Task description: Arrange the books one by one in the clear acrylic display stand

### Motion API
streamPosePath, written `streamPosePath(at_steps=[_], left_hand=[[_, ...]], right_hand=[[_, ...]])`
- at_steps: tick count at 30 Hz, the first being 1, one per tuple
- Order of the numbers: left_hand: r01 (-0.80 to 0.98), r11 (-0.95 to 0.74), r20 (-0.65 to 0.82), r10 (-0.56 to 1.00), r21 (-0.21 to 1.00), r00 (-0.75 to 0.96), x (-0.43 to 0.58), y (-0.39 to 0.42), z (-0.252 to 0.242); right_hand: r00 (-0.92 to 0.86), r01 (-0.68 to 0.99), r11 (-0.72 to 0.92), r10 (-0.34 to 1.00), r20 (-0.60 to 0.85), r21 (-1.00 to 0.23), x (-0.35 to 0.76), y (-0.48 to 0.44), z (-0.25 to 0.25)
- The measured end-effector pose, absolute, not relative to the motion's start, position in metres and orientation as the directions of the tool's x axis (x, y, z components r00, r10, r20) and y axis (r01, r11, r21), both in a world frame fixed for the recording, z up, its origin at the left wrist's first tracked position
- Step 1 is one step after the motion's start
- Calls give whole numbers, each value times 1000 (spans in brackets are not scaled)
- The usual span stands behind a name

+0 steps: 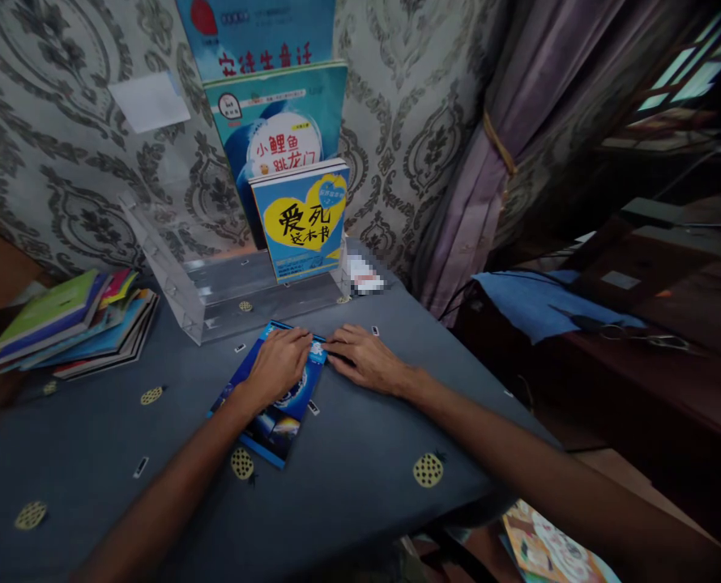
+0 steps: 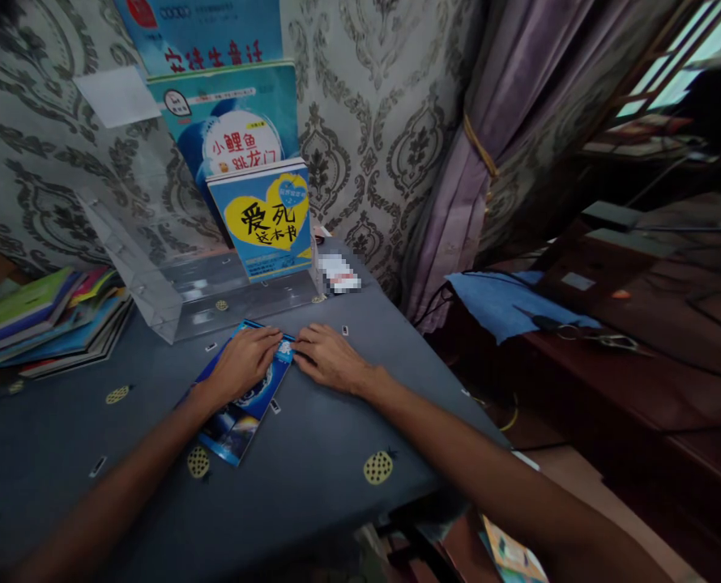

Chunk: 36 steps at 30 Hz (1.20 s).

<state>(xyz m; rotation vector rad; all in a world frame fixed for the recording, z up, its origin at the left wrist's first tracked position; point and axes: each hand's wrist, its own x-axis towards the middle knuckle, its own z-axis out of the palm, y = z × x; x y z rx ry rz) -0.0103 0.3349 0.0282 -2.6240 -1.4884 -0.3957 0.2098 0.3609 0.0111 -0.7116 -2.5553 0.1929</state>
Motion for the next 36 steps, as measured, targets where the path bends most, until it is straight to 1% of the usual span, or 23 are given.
streamPosePath(at_steps=[4, 9, 12, 15, 18, 26, 28, 31, 36], left_hand=[[757, -644, 326, 743, 111, 585, -6, 333, 22], [713, -685, 323, 715, 149, 619, -15, 337, 21], [667, -728, 306, 678, 157, 668, -23, 333, 22], [628, -761, 255, 647, 160, 719, -32, 318, 27], [626, -761, 178, 648, 170, 740, -42, 296, 34], [566, -791, 16, 585, 233, 811, -79, 246, 55], [563, -795, 22, 582, 225, 813, -85, 240, 55], [579, -795, 55, 596, 179, 801, -85, 237, 48], [617, -786, 172, 614, 41, 771, -59, 234, 30]], right_hand=[[-740, 450, 855, 519, 427, -259, 209, 360, 11], [-732, 405, 875, 484, 479, -266, 210, 360, 10], [-731, 392, 881, 473, 492, -264, 211, 360, 10], [-737, 385, 884, 467, 488, -264, 210, 359, 10], [-742, 382, 884, 466, 482, -268, 210, 359, 10], [-736, 373, 881, 472, 486, -291, 209, 358, 8], [-737, 366, 883, 468, 488, -295, 209, 359, 6], [-741, 363, 884, 466, 484, -295, 208, 364, 3], [-769, 377, 887, 460, 444, -267, 200, 386, 1]])
